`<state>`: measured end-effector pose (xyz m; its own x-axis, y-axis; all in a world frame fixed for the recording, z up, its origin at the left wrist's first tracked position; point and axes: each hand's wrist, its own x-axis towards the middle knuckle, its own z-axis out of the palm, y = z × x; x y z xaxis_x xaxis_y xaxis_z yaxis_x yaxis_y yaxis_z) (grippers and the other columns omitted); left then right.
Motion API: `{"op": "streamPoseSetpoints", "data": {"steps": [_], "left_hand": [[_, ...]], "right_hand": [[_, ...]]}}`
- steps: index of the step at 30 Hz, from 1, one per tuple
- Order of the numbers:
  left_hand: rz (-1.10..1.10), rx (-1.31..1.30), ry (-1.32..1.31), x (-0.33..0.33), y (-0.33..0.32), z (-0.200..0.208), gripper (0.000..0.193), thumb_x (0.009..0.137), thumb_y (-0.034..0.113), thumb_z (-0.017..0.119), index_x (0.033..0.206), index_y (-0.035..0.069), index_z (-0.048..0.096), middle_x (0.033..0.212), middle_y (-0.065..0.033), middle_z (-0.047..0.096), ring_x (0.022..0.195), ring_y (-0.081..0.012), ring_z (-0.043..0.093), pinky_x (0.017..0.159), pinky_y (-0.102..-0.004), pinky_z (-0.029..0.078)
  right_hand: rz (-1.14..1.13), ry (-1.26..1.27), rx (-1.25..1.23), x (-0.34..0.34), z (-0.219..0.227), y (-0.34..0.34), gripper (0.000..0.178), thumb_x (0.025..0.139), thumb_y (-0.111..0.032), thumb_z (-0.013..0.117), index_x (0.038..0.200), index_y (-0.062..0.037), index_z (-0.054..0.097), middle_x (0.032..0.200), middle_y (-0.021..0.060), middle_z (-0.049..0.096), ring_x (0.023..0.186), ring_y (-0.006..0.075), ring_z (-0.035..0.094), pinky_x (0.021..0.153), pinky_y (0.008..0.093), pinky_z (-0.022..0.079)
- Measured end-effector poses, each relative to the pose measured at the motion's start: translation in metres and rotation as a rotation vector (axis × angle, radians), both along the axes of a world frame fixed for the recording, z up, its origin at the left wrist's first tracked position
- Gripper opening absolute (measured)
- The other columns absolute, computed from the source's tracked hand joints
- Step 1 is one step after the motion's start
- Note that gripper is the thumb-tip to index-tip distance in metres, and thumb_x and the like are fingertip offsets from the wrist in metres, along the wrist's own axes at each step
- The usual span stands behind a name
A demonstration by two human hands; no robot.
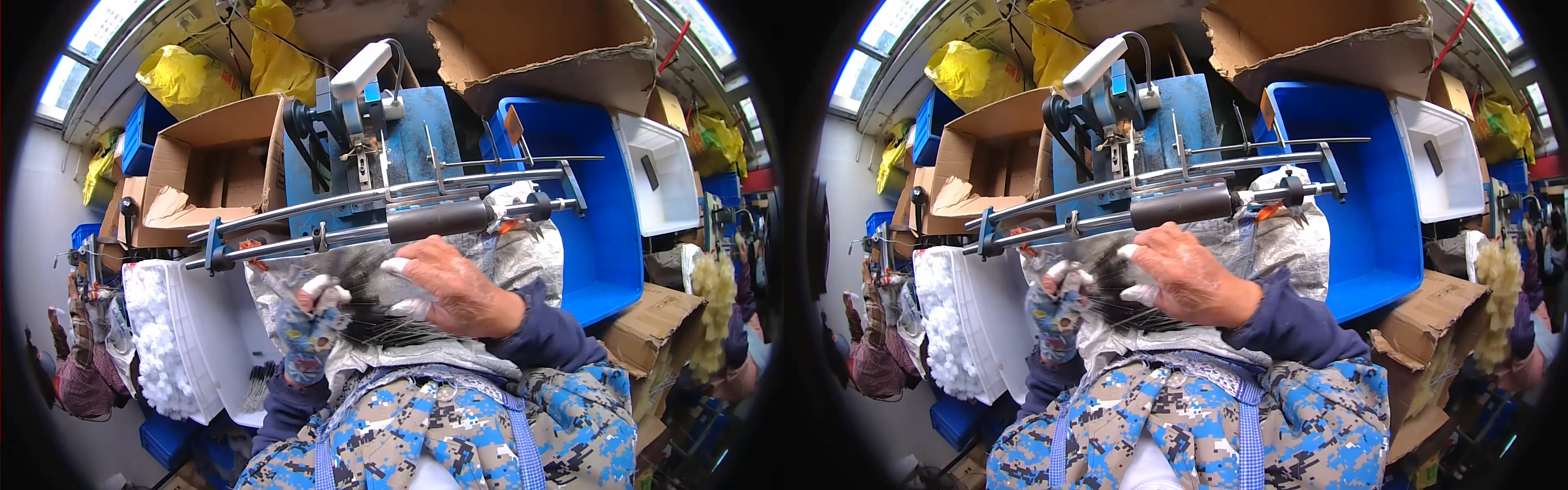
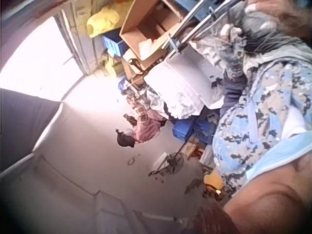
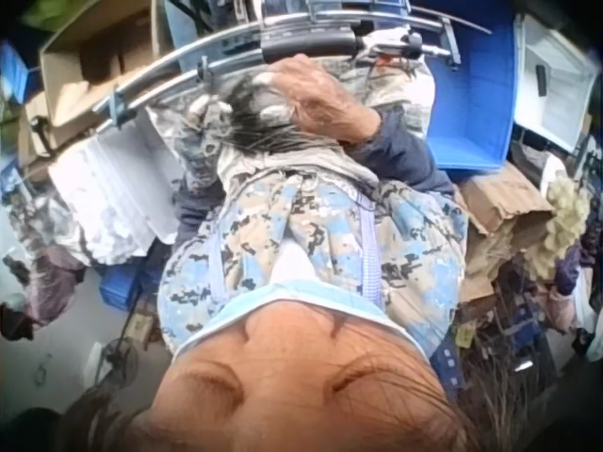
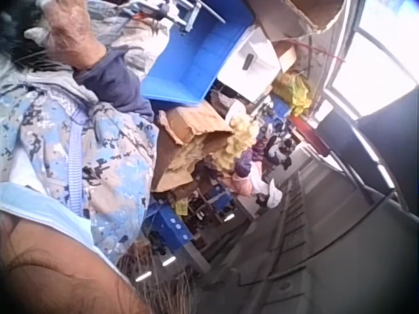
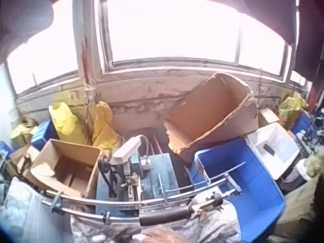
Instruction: The person operates a manual machine to process thin black rods. They feed the rods into the machine's mechanism one by one, using their left hand to hold the bundle and their right hand to guide the individual rods through the cutting or shaping tool. The processed rods fall onto a pile on a white sheet below.
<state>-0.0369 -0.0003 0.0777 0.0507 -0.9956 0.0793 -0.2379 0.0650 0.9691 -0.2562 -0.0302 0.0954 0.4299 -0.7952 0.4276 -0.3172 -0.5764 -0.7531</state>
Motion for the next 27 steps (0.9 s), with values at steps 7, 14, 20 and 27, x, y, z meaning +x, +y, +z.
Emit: {"op": "streamPoseSetpoints", "data": {"steps": [7, 14, 20, 27], "left_hand": [[-0.307, -0.02, -0.122, -0.01, 0.01, -0.02, 0.023, 0.079, 0.008, 0.065, 0.1, 0.006, 0.06, 0.08, -0.0061, 0.062, 0.07, -0.0139, 0.061, 0.06, -0.0251, 0.048], [-0.362, 0.077, -1.34, 0.071, -0.003, -0.091, 0.055, 0.067, 0.027, 0.068, 0.113, 0.001, 0.052, 0.107, -0.0136, 0.056, 0.099, -0.0353, 0.051, 0.098, -0.0457, 0.03], [-0.364, 0.108, -1.089, 0.079, -0.009, -0.104, 0.056, 0.064, 0.019, 0.07, 0.115, 0.006, 0.051, 0.096, -0.0073, 0.061, 0.092, -0.031, 0.054, 0.091, -0.0452, 0.033], [-0.259, -0.136, -0.884, 0.065, -0.004, -0.071, 0.026, 0.068, 0.005, 0.063, 0.094, 0.007, 0.062, 0.086, -0.0123, 0.061, 0.079, -0.0317, 0.057, 0.073, -0.0397, 0.044]], "right_hand": [[0.169, -0.902, 0.564, 0.002, 0.033, -0.018, 0.02, 0.091, -0.013, 0.049, 0.097, 0.0033, 0.059, 0.087, 0.0115, 0.061, 0.078, 0.0147, 0.058, 0.069, 0.0262, 0.048], [-0.314, 0.163, -0.257, -0.036, 0.018, -0.11, 0.02, 0.078, 0.003, 0.054, 0.096, 0.0015, 0.061, 0.075, 0.0141, 0.061, 0.061, 0.0246, 0.058, 0.055, 0.0325, 0.047], [-0.45, 0.784, -0.147, -0.008, -0.034, -0.152, 0.012, 0.077, -0.009, 0.052, 0.082, -0.0052, 0.062, 0.089, 0.0154, 0.056, 0.083, 0.0291, 0.057, 0.069, 0.0391, 0.047], [-0.475, 0.84, -0.155, -0.003, -0.048, -0.156, 0.012, 0.076, -0.01, 0.052, 0.082, -0.0071, 0.062, 0.088, 0.0134, 0.057, 0.083, 0.0276, 0.058, 0.067, 0.0393, 0.045]]}}
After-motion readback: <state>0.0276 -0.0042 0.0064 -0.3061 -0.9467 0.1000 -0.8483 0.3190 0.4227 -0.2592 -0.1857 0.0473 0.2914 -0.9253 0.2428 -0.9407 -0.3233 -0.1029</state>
